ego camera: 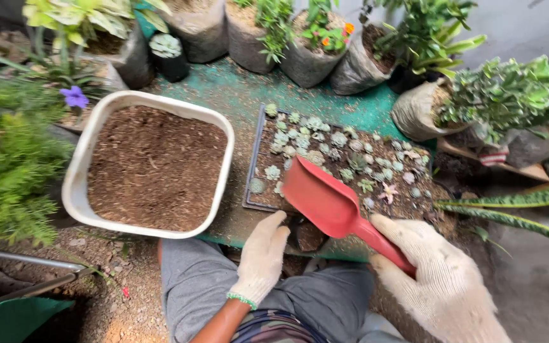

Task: Planting small succulents into pots using soil and a trowel

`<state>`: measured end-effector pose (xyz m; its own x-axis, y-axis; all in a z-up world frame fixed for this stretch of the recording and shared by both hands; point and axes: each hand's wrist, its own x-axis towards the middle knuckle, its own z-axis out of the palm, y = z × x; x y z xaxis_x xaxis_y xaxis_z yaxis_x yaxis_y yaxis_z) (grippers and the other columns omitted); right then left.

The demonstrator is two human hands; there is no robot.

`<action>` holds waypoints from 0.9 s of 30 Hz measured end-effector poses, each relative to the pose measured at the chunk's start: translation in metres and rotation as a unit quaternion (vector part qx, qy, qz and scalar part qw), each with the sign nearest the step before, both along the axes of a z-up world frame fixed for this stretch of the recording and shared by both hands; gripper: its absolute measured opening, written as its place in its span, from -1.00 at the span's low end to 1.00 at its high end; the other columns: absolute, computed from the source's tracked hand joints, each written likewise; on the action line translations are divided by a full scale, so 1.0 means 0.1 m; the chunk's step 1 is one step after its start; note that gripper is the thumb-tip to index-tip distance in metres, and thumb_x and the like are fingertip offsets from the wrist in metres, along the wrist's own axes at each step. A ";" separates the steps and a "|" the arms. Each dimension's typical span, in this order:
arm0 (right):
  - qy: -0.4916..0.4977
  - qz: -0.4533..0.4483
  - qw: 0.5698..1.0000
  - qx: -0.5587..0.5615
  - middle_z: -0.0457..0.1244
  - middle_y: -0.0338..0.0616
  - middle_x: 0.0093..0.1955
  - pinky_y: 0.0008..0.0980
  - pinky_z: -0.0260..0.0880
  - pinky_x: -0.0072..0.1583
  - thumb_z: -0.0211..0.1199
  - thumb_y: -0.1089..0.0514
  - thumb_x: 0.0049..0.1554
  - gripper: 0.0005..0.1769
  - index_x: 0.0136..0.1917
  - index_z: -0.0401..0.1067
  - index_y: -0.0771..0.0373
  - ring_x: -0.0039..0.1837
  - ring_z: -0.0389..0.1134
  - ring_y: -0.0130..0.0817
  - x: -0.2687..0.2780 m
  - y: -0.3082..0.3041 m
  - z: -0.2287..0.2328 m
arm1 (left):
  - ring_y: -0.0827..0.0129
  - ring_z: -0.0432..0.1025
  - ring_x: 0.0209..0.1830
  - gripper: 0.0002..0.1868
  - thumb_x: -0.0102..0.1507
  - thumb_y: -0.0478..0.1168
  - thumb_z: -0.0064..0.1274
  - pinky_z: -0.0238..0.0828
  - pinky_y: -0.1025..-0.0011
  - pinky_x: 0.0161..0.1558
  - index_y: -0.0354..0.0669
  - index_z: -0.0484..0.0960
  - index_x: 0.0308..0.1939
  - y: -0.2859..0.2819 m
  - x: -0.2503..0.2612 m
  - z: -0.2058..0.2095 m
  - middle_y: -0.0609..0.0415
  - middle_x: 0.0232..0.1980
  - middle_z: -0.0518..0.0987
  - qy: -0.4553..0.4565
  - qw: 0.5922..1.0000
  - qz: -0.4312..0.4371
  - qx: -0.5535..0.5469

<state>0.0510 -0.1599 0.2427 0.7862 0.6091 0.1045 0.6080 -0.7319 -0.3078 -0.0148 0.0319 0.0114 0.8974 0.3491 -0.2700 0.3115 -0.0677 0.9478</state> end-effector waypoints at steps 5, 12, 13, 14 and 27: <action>0.179 0.044 0.980 0.080 0.42 -0.26 0.20 -0.36 0.29 0.26 0.32 0.10 0.00 -0.42 0.32 0.48 0.05 0.19 0.43 -0.36 0.14 1.13 -0.19 | 0.08 0.43 0.26 -0.53 0.31 -0.02 -0.26 0.25 0.22 0.25 -0.06 0.59 0.16 0.13 0.02 0.18 -0.08 0.23 0.59 0.052 0.998 -0.021 0.030; 0.144 0.196 0.949 0.202 0.33 0.01 0.31 -0.31 0.27 0.44 0.24 -0.02 0.22 -0.49 0.34 0.40 0.30 0.38 0.36 -0.21 0.27 1.83 -0.52 | 0.14 0.47 0.22 -0.51 0.33 0.02 -0.20 0.26 0.29 0.25 -0.04 0.57 0.25 0.21 -0.13 0.10 -0.03 0.17 0.62 0.066 0.996 -0.020 0.064; 0.145 0.192 0.950 0.198 0.33 0.01 0.31 -0.31 0.27 0.44 0.24 -0.02 0.22 -0.49 0.34 0.40 0.30 0.38 0.36 -0.21 0.33 1.67 -0.51 | 0.14 0.47 0.22 -0.51 0.33 0.02 -0.20 0.26 0.29 0.25 -0.04 0.57 0.25 0.18 -0.14 0.08 -0.03 0.17 0.62 0.067 0.996 -0.024 0.059; 0.148 0.130 0.960 0.199 0.33 0.01 0.34 -0.29 0.22 0.47 0.20 0.09 0.20 -0.53 0.35 0.41 0.28 0.40 0.34 -0.22 0.40 1.52 -0.48 | 0.16 0.48 0.21 -0.50 0.33 0.02 -0.18 0.26 0.31 0.25 -0.04 0.57 0.27 0.14 -0.13 0.06 -0.02 0.16 0.62 0.068 0.996 -0.025 0.060; 0.459 -0.281 0.821 0.189 0.47 0.07 0.02 -0.41 0.58 0.00 0.40 0.06 0.07 -0.50 0.25 0.55 0.31 0.03 0.44 -0.37 0.42 0.09 -2.19 | 0.03 0.58 -0.18 -0.68 0.30 0.06 -0.02 0.51 0.07 -0.17 0.12 0.63 0.05 -0.12 0.74 -0.09 0.04 -0.22 0.58 -0.002 0.882 -0.238 0.408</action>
<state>0.0926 -0.1505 0.0240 0.7855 0.1831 -0.5912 -0.4086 -0.5641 -0.7175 0.0596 0.0204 0.0021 0.9950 0.0091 -0.0996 0.0604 -0.8489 0.5251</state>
